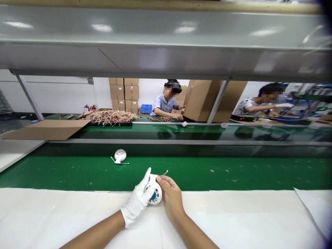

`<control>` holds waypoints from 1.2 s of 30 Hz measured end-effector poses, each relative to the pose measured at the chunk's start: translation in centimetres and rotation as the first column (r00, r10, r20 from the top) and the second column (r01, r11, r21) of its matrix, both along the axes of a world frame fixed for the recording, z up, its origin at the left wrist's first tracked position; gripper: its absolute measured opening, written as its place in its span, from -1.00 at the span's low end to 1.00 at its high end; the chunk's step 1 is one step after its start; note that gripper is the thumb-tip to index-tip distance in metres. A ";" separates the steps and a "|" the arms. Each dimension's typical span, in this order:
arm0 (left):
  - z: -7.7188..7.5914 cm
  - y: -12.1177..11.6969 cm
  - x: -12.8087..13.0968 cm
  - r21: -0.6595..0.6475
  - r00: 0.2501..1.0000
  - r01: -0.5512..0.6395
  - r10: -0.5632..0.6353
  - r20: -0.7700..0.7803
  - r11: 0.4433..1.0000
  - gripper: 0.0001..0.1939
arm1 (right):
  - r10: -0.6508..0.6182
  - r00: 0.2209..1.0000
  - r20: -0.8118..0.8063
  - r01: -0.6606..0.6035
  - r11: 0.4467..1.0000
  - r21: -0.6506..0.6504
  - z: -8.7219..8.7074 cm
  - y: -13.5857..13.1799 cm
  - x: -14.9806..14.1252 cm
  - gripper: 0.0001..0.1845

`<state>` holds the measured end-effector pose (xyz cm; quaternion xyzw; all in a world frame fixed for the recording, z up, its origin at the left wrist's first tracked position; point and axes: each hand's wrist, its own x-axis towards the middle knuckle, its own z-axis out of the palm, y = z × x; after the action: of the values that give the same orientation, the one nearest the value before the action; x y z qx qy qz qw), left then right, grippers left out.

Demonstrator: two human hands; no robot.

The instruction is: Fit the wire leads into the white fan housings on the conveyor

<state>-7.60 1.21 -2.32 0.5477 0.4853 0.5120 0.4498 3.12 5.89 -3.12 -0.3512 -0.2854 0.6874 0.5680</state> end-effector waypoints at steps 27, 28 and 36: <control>0.1 -0.2 -0.6 0.196 0.886 -0.024 0.112 -0.451 0.980 -0.41 | 0.199 0.975 -0.097 -0.197 0.980 0.030 -0.4 1.2 0.5 -0.74; 0.2 -0.1 -0.6 0.216 0.867 -0.022 0.126 -0.483 0.976 -0.42 | 0.202 0.974 -0.106 -0.200 0.979 0.027 -0.4 1.2 0.5 -0.73; -0.6 0.5 -1.6 0.377 0.686 -0.009 0.280 -0.672 0.926 -0.43 | 0.266 0.962 -0.064 -0.260 0.961 0.089 -0.1 1.1 0.4 -0.76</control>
<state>-9.18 1.68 -2.93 0.7320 0.5666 0.3697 0.0803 3.53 6.94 -3.21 -0.2610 -0.3353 0.7576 0.4955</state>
